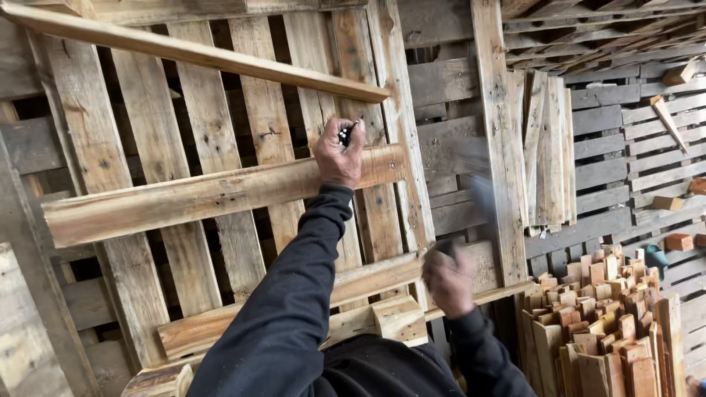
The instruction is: The person repairs wooden pallets by nailing loose slats back onto the pallet frames. They take handfuls of nails from a wooden nail box, position nails on the slats, and drive them in with a hammer, repositioning boards between nails.
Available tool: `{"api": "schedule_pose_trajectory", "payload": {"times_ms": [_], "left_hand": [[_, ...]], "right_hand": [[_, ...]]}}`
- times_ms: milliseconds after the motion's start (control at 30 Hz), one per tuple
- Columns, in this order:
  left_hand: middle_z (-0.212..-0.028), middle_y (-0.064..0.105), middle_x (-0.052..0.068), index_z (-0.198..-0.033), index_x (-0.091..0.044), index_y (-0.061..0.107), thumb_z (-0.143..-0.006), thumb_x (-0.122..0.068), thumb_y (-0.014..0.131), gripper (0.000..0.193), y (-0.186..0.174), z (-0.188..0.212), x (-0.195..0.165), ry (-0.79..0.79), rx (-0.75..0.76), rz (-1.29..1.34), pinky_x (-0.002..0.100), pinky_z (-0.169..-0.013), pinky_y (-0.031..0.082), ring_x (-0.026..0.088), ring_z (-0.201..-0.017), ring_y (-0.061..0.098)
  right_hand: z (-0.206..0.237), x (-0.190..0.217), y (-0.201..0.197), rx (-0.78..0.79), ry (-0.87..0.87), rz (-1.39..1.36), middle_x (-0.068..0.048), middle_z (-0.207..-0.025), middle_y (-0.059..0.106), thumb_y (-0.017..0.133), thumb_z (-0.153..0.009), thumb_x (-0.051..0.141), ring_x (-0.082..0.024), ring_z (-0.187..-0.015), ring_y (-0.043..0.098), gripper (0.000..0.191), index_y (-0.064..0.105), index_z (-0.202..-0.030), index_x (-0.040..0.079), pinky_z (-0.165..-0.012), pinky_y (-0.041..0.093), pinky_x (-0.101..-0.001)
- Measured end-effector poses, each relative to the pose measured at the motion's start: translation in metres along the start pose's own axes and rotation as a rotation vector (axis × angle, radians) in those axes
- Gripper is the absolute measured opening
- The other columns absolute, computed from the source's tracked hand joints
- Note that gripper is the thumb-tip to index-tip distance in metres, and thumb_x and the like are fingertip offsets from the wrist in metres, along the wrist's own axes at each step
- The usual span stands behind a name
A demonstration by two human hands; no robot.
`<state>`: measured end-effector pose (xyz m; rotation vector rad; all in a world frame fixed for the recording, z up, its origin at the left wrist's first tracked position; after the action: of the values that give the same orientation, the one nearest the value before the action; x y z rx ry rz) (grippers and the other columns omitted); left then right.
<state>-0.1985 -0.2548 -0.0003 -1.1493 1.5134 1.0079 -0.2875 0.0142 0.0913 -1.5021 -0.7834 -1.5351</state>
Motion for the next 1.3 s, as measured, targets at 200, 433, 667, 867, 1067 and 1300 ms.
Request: {"api": "schedule_pose_trajectory", "payload": {"times_ms": [200, 433, 667, 867, 1067, 1300], "left_hand": [[-0.084, 0.069, 0.001, -0.094, -0.005, 0.070, -0.096, -0.015, 0.075, 0.011, -0.001, -0.017, 0.004, -0.133, 0.012, 0.251, 0.027, -0.064, 0.057, 0.009, -0.073, 0.065], [-0.092, 0.079, 0.005, -0.100, -0.011, 0.079, -0.093, -0.029, 0.081, 0.019, -0.012, 0.006, -0.014, 0.063, 0.347, -0.129, 0.027, -0.066, 0.061, 0.010, -0.075, 0.074], [-0.080, 0.078, 0.004, -0.102, -0.015, 0.079, -0.095, -0.035, 0.077, 0.022, -0.003, 0.019, -0.005, 0.130, 0.430, -0.423, 0.030, -0.054, 0.055, 0.012, -0.059, 0.066], [-0.071, 0.072, 0.002, -0.103, -0.019, 0.080, -0.092, -0.037, 0.078, 0.021, -0.003, 0.019, 0.001, 0.104, 0.415, -0.515, 0.032, -0.051, 0.053, 0.013, -0.057, 0.062], [-0.077, 0.073, 0.003, -0.109, -0.017, 0.079, -0.094, -0.035, 0.075, 0.023, -0.001, 0.018, 0.010, 0.065, 0.479, -0.430, 0.031, -0.052, 0.053, 0.012, -0.059, 0.061], [-0.078, 0.069, 0.003, -0.102, -0.005, 0.066, -0.109, -0.025, 0.061, 0.022, -0.063, -0.003, 0.007, -0.047, -0.180, 0.116, 0.028, -0.064, 0.057, 0.009, -0.069, 0.065]], "right_hand": [[0.043, -0.076, -0.002, -0.185, 0.706, -0.101, -0.003, -0.064, 0.050, 0.061, -0.099, 0.041, -0.013, -0.044, 0.048, 0.039, 0.055, -0.092, 0.004, -0.041, 0.044, -0.0300], [0.024, -0.070, 0.013, -0.074, 0.467, 0.013, 0.001, -0.067, 0.053, 0.058, -0.099, 0.047, -0.006, -0.051, 0.052, 0.038, 0.056, -0.098, 0.008, -0.045, 0.046, -0.0250], [0.035, -0.071, 0.003, -0.086, 0.608, -0.057, -0.001, -0.065, 0.053, 0.058, -0.098, 0.046, -0.010, -0.047, 0.052, 0.043, 0.058, -0.097, 0.003, -0.042, 0.047, -0.0284], [0.013, -0.024, 0.028, 0.000, 0.406, -0.016, 0.000, -0.070, 0.054, 0.056, -0.103, 0.045, -0.008, -0.054, 0.053, 0.041, 0.057, -0.105, 0.004, -0.046, 0.047, -0.0262], [0.000, 0.002, 0.005, -0.043, 0.515, 0.130, -0.003, -0.070, 0.059, 0.054, -0.102, 0.043, -0.011, -0.050, 0.052, 0.037, 0.062, -0.103, 0.007, -0.040, 0.047, -0.0283], [-0.026, 0.110, 0.012, 0.089, -0.405, -0.281, -0.004, -0.077, 0.062, 0.061, -0.105, 0.051, -0.011, -0.060, 0.064, 0.041, 0.062, -0.110, 0.011, -0.056, 0.060, -0.0275]]}}
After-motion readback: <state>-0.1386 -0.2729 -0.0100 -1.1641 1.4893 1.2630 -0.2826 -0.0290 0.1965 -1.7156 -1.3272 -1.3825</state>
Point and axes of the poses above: each hand's wrist, its own z-axis away from the middle knuckle, its own y-axis out of the palm, x = y × z, the point moved 10 cm from there along -z, towards the middle knuckle
